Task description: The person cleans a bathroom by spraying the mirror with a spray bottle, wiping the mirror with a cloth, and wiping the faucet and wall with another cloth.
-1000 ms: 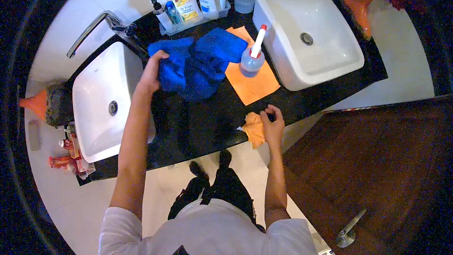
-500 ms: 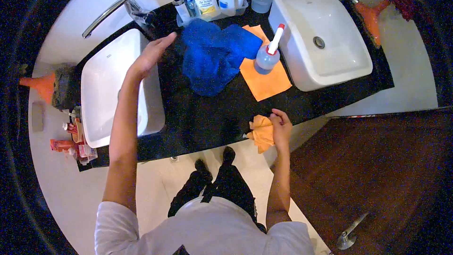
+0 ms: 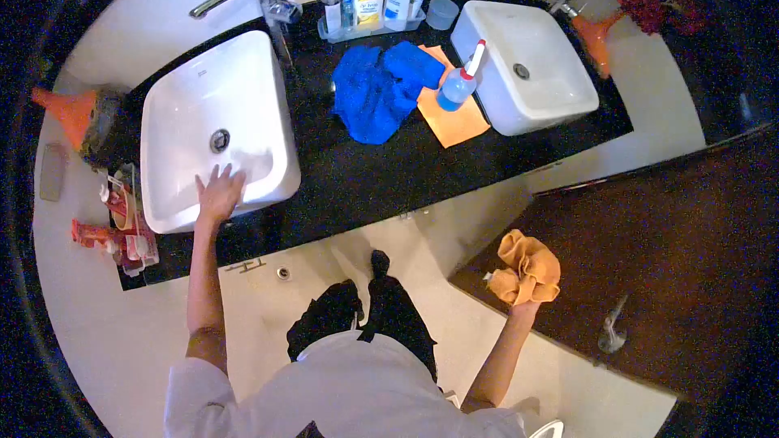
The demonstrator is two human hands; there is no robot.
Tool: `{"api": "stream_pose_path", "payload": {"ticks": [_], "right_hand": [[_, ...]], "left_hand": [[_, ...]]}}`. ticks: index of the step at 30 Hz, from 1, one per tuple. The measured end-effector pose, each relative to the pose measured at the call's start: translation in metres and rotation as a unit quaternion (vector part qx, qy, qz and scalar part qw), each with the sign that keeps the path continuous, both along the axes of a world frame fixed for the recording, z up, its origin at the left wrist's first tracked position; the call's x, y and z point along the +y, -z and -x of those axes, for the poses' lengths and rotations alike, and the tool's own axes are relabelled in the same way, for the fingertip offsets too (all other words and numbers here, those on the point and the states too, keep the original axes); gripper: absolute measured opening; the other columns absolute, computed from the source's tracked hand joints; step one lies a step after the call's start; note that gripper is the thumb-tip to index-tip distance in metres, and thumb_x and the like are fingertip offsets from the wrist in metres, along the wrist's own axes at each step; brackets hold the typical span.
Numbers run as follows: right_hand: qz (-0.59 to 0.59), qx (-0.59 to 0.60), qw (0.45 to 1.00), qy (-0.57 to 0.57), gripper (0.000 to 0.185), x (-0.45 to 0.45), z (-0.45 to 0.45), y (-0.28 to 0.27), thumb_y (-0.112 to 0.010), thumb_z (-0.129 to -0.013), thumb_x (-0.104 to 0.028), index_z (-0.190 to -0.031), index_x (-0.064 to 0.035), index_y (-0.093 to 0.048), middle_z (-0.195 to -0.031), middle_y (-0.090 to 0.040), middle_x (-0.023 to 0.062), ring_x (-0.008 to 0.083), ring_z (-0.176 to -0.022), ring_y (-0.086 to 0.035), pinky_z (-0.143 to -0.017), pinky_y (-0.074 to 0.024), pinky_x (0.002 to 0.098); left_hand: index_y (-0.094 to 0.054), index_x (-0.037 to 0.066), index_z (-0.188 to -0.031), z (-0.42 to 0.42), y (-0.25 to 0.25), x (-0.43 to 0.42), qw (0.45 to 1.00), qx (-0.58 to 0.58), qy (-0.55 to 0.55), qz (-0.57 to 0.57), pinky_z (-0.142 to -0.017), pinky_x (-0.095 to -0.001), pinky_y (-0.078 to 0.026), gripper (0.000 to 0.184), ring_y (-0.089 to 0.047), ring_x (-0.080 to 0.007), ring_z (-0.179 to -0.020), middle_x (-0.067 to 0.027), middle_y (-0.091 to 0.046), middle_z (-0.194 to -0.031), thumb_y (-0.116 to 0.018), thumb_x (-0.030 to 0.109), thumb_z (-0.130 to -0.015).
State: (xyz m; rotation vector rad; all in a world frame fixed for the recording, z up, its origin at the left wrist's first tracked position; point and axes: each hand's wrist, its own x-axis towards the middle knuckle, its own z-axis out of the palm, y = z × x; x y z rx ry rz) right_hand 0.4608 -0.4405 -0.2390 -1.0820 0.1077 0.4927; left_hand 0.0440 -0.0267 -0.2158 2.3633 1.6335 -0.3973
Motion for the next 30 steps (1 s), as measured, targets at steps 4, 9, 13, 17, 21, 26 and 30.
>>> {"api": "stream_pose_path", "payload": {"ticks": [4,9,13,17,21,26,30], "right_hand": [[-0.079,-0.248,0.95,-0.171,0.04,-0.037,0.017,-0.046,-0.053,-0.089,-0.025,-0.119,0.0015,-0.05,-0.11,-0.057,0.0119,0.0285,-0.102,-0.054,-0.09,-0.0452,0.041],[-0.083,-0.286,0.936,-0.186,0.039,-0.073,-0.022,-0.11,-0.042,-0.094,-0.031,-0.12,-0.0039,-0.05,-0.113,-0.056,0.0101,0.0247,-0.104,-0.054,-0.091,-0.0443,0.037],[-0.033,-0.158,0.987,-0.022,0.022,-0.035,-0.07,-0.165,-0.046,-0.092,-0.027,-0.092,-0.0075,-0.056,-0.094,-0.059,0.0106,0.0249,-0.089,-0.056,-0.082,-0.0476,0.0369],[-0.092,-0.176,0.952,-0.233,0.025,-0.023,-0.139,-0.17,-0.043,-0.092,-0.029,-0.09,-0.007,-0.055,-0.092,-0.06,0.0117,0.0251,-0.088,-0.057,-0.081,-0.0488,0.038],[0.048,-0.095,0.985,-0.133,0.03,0.045,-0.09,-0.19,-0.045,-0.088,-0.033,-0.087,-0.0054,-0.056,-0.089,-0.061,0.0112,0.0246,-0.082,-0.058,-0.075,-0.0501,0.0375],[0.118,-0.365,0.857,-0.344,0.023,0.114,-0.124,-0.123,-0.049,-0.086,-0.018,-0.097,-0.0009,-0.059,-0.092,-0.062,0.0116,0.0216,-0.084,-0.061,-0.075,-0.0522,0.0326],[0.062,-0.187,0.925,-0.324,0.025,0.194,-0.119,-0.106,-0.052,-0.085,-0.01,-0.107,0.0011,-0.053,-0.098,-0.061,0.0141,0.0236,-0.083,-0.061,-0.07,-0.054,0.0324]], "left_hand": [[-0.057,0.014,-0.111,0.009,0.004,0.006,0.996,0.031,0.083,-0.006,-0.102,-0.0681,-0.013,0.039,-0.035,-0.0386,-0.128,-0.0143,-0.046,-0.133,-0.025,0.029,-0.094],[-0.059,0.011,-0.106,0.009,-0.006,0.002,0.997,-0.002,0.079,0.019,-0.101,-0.0681,-0.018,0.036,-0.042,-0.0392,-0.123,-0.0142,-0.057,-0.12,-0.028,0.023,-0.092],[-0.059,0.011,-0.107,0.01,-0.006,0.003,0.997,-0.013,0.076,0.022,-0.103,-0.0669,-0.017,0.038,-0.044,-0.0395,-0.121,-0.0133,-0.056,-0.122,-0.027,0.022,-0.092],[-0.062,0.004,-0.106,0.006,-0.002,0.003,0.998,-0.044,0.014,0.035,-0.106,-0.0616,-0.015,0.047,-0.046,-0.0354,-0.12,-0.0155,-0.056,-0.121,-0.026,0.028,-0.09],[-0.064,0.003,-0.104,0.004,0.0,0.005,0.998,-0.036,-0.016,0.054,-0.106,-0.0599,-0.014,0.049,-0.048,-0.0353,-0.118,-0.0204,-0.057,-0.117,-0.026,0.03,-0.088],[-0.061,0.003,-0.109,0.008,0.008,0.004,0.998,-0.04,-0.013,0.048,-0.106,-0.0593,-0.014,0.051,-0.047,-0.0367,-0.119,-0.0217,-0.056,-0.118,-0.025,0.032,-0.089],[-0.054,0.004,-0.108,0.018,0.014,-0.053,0.866,-0.383,0.059,-0.317,-0.098,-0.0549,-0.031,0.035,-0.045,-0.0389,-0.112,-0.0172,-0.053,-0.116,-0.054,0.014,-0.074]]}}
